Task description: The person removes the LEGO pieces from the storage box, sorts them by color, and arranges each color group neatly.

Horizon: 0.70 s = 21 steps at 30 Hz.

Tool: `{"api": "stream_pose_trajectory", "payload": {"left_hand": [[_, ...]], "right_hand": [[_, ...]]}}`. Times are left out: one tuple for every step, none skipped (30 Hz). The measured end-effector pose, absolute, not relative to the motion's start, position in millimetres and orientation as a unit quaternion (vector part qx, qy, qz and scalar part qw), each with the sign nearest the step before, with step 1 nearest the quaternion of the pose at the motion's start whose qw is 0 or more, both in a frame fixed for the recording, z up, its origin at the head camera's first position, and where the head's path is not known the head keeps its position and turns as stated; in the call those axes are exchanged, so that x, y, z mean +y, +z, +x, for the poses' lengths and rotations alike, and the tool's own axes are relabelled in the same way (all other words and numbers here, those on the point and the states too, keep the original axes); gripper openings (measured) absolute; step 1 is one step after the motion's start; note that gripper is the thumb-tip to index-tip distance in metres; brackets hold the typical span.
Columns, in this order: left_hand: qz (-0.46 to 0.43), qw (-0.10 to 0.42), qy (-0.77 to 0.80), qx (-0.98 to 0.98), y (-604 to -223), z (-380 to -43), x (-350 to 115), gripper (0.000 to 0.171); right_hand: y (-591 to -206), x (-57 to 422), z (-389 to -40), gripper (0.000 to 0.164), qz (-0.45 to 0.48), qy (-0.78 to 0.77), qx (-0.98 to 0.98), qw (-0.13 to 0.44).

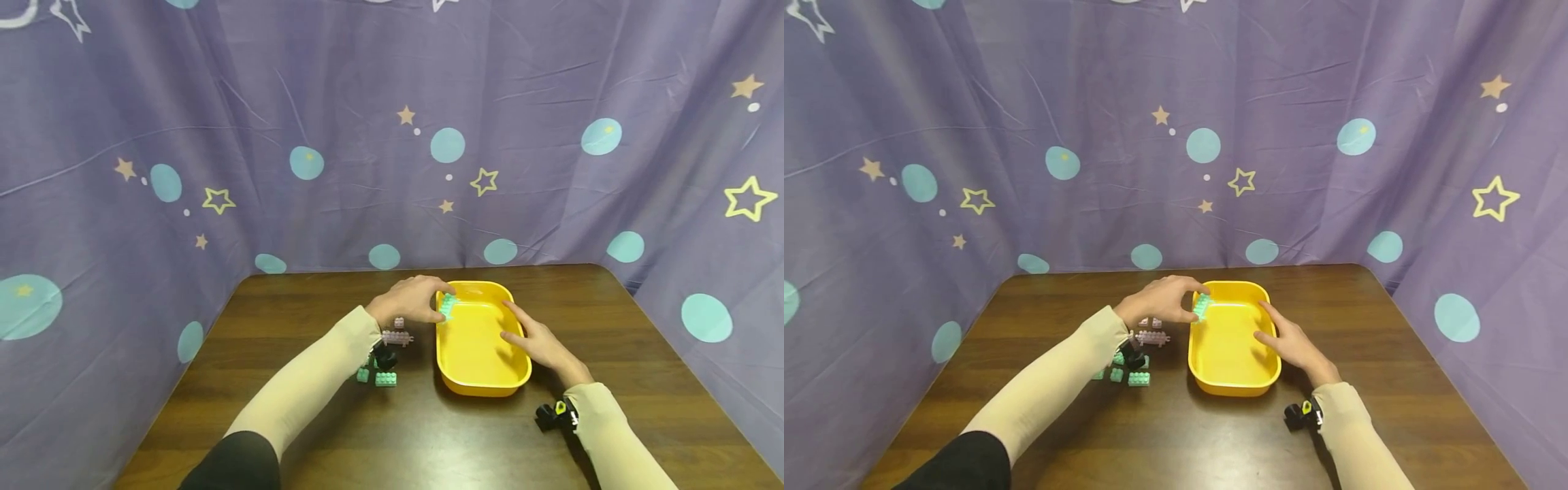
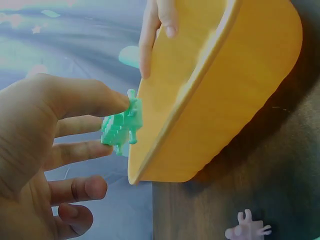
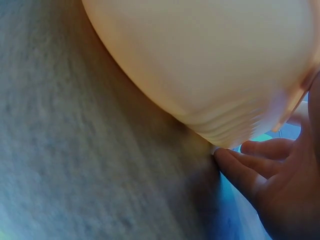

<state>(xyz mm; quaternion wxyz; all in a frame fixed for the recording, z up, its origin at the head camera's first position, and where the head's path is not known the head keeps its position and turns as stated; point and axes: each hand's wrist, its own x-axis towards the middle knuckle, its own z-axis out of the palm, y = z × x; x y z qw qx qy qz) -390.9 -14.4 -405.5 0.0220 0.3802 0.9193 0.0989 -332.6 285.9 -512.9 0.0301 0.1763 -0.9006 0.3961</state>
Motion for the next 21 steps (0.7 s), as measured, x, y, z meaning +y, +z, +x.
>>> {"api": "stream_pose_trajectory", "payload": {"left_hand": [[0.38, 0.022, 0.102, 0.919, -405.3, -389.6, -16.8, 0.059], [0.38, 0.023, 0.104, 0.919, -405.2, -388.3, -19.3, 0.059], [0.38, 0.024, 0.105, 0.919, -405.4, -387.3, -21.9, 0.06], [0.38, 0.023, 0.105, 0.919, -405.3, -385.8, -24.4, 0.06], [0.38, 0.023, 0.106, 0.919, -405.4, -384.4, -26.9, 0.06], [0.379, 0.021, 0.107, 0.919, -405.7, -382.9, -29.2, 0.06], [0.378, 0.019, 0.108, 0.919, -405.9, -381.3, -31.5, 0.06], [0.379, 0.015, 0.108, 0.919, -406.2, -379.9, -33.8, 0.061], [0.379, 0.013, 0.109, 0.919, -406.2, -378.0, -35.9, 0.061], [0.378, 0.011, 0.11, 0.919, -406.3, -376.1, -37.9, 0.061], [0.377, 0.008, 0.111, 0.919, -406.5, -374.3, -39.7, 0.061], [0.376, 0.007, 0.112, 0.92, -406.6, -372.2, -41.4, 0.061], [0.376, 0.006, 0.112, 0.92, -406.5, -370.5, -43.1, 0.061], [0.376, 0.006, 0.113, 0.92, -406.5, -368.7, -44.7, 0.061], [0.376, 0.006, 0.112, 0.92, -406.7, -366.9, -46.2, 0.061], [0.375, 0.006, 0.111, 0.92, -407.2, -365.1, -47.7, 0.061], [0.374, 0.007, 0.111, 0.921, -408.0, -363.4, -49.5, 0.061], [0.373, 0.008, 0.111, 0.921, -408.6, -361.3, -51.3, 0.061], [0.372, 0.009, 0.11, 0.922, -409.7, -359.8, -53.2, 0.061], [0.371, 0.008, 0.11, 0.922, -410.5, -358.0, -55.3, 0.061], [0.37, 0.008, 0.111, 0.923, -411.4, -356.3, -57.4, 0.06]], "right_hand": [[-512.5, 285.6, -332.5, 0.073, 0.176, 0.396, -0.901, 0.03], [-512.4, 285.4, -332.4, 0.072, 0.176, 0.394, -0.902, 0.03], [-512.3, 285.2, -332.4, 0.072, 0.175, 0.394, -0.902, 0.029], [-512.3, 285.1, -332.1, 0.072, 0.175, 0.392, -0.903, 0.029], [-512.3, 284.8, -331.8, 0.072, 0.174, 0.393, -0.903, 0.027], [-512.4, 284.6, -331.5, 0.072, 0.174, 0.393, -0.903, 0.026], [-512.2, 284.2, -331.1, 0.072, 0.172, 0.395, -0.902, 0.024], [-511.9, 284.2, -330.9, 0.073, 0.171, 0.396, -0.902, 0.023], [-511.8, 284.2, -330.7, 0.073, 0.169, 0.399, -0.901, 0.021], [-511.6, 284.1, -330.6, 0.072, 0.17, 0.399, -0.901, 0.021], [-511.3, 284.3, -330.5, 0.072, 0.168, 0.401, -0.9, 0.02], [-511.3, 284.6, -330.2, 0.072, 0.169, 0.4, -0.901, 0.021], [-510.8, 284.9, -330.1, 0.072, 0.167, 0.401, -0.901, 0.021], [-510.8, 285.3, -329.9, 0.072, 0.167, 0.399, -0.901, 0.021], [-510.9, 285.7, -329.7, 0.072, 0.166, 0.399, -0.902, 0.021], [-511.0, 286.0, -329.3, 0.072, 0.166, 0.398, -0.902, 0.021], [-511.2, 286.2, -329.0, 0.072, 0.165, 0.397, -0.903, 0.021], [-511.4, 286.2, -328.8, 0.073, 0.165, 0.395, -0.903, 0.021], [-511.5, 286.1, -329.0, 0.073, 0.165, 0.396, -0.903, 0.02], [-511.6, 285.8, -329.3, 0.073, 0.165, 0.396, -0.903, 0.019], [-511.5, 285.3, -329.7, 0.072, 0.164, 0.397, -0.903, 0.02]]}}
